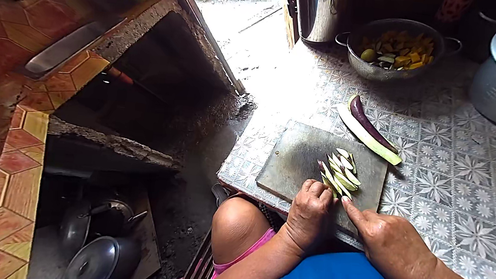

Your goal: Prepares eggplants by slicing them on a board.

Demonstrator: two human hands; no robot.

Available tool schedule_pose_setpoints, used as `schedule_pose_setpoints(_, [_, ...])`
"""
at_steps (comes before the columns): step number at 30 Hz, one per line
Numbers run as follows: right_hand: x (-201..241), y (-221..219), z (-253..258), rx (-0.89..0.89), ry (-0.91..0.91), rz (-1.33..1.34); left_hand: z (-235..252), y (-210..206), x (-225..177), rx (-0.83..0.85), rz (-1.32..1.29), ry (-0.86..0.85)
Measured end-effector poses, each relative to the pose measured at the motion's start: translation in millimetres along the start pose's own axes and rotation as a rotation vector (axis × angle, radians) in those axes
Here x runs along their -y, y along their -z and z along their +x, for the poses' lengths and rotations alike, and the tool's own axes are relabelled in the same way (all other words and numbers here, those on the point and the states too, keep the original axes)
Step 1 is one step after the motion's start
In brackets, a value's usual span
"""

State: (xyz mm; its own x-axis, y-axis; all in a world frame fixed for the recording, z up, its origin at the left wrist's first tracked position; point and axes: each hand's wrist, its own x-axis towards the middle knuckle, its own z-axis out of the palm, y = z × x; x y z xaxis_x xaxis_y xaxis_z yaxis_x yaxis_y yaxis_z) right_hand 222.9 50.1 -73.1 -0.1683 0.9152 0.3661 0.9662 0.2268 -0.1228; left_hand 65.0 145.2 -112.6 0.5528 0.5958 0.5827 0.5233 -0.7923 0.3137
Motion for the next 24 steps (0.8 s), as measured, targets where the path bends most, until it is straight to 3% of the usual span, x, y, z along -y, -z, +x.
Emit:
schedule_pose_setpoints(8, [-4,-25,6,0.007,0.017,0.042,0,2,0,-0.001,-0.011,0.010])
schedule_pose_setpoints(20, [-11,-13,-6,0.053,-0.101,0.185,-3,0,0,-0.010,0.011,0.021])
schedule_pose_setpoints(24, [-11,-13,-8,-0.005,-0.076,0.180,-3,-1,-1,-0.008,0.012,0.026])
